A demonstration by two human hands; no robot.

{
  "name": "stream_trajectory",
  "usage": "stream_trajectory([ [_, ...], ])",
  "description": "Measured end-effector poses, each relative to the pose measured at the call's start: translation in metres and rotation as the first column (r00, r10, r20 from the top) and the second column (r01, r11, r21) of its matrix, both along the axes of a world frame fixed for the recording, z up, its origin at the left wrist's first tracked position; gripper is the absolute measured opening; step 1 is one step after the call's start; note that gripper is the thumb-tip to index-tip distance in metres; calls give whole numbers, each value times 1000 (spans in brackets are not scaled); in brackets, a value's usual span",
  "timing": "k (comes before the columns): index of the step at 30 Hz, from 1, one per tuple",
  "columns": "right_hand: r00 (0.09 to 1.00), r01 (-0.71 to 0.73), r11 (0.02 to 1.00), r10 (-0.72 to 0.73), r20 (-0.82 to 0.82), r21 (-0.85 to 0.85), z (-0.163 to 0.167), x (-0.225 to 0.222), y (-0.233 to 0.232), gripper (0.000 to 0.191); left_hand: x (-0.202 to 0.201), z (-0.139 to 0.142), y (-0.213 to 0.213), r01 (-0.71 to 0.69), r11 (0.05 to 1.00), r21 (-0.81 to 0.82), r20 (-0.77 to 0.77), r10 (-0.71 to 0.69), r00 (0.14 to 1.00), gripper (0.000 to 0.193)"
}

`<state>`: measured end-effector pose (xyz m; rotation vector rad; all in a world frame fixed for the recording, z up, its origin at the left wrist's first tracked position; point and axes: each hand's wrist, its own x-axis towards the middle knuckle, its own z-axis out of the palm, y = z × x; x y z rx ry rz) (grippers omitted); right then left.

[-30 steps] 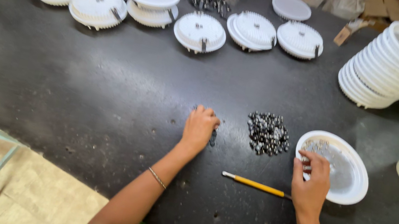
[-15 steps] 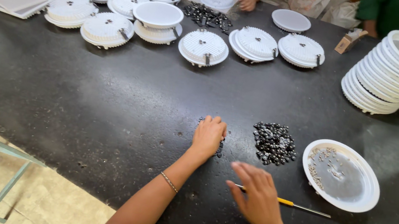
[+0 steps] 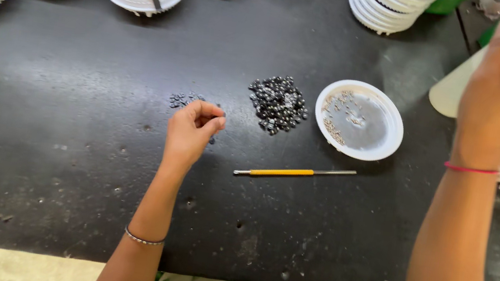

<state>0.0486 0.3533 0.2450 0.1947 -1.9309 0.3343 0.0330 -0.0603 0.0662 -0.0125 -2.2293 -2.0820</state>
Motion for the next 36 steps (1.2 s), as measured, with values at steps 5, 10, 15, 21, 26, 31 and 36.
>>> stream_trajectory([
  [5, 938, -172, 973, 210, 276, -156, -70, -17, -20, 21, -7, -18, 31, 49, 999, 10, -37, -49, 998, 14],
  [10, 719, -69, 959, 239, 653, -275, -142, -39, -52, 19, -15, -28, 42, -17, 1000, -11, -92, 16, 996, 17],
  [15, 664, -33, 979, 170, 728, -199, -164, -48, -54, 14, -18, -31, 34, -51, 998, 24, -67, 52, 996, 23],
  [21, 675, -73, 997, 59, 735, -13, -168, -55, -52, 10, -18, -28, 39, -63, 997, 39, -108, 67, 992, 20],
  [26, 613, -28, 992, -77, 786, 119, -168, -59, -55, 8, -13, -19, 40, -97, 994, 41, -91, 101, 991, 22],
  [31, 599, -2, 986, -132, 789, 166, -169, -64, -60, 11, -11, -16, 40, -80, 996, 44, -50, 82, 995, 23],
  [36, 651, 41, 968, 162, 742, -247, -156, -56, -79, 12, -13, -21, 46, -48, 995, 82, -47, 52, 998, 23],
])
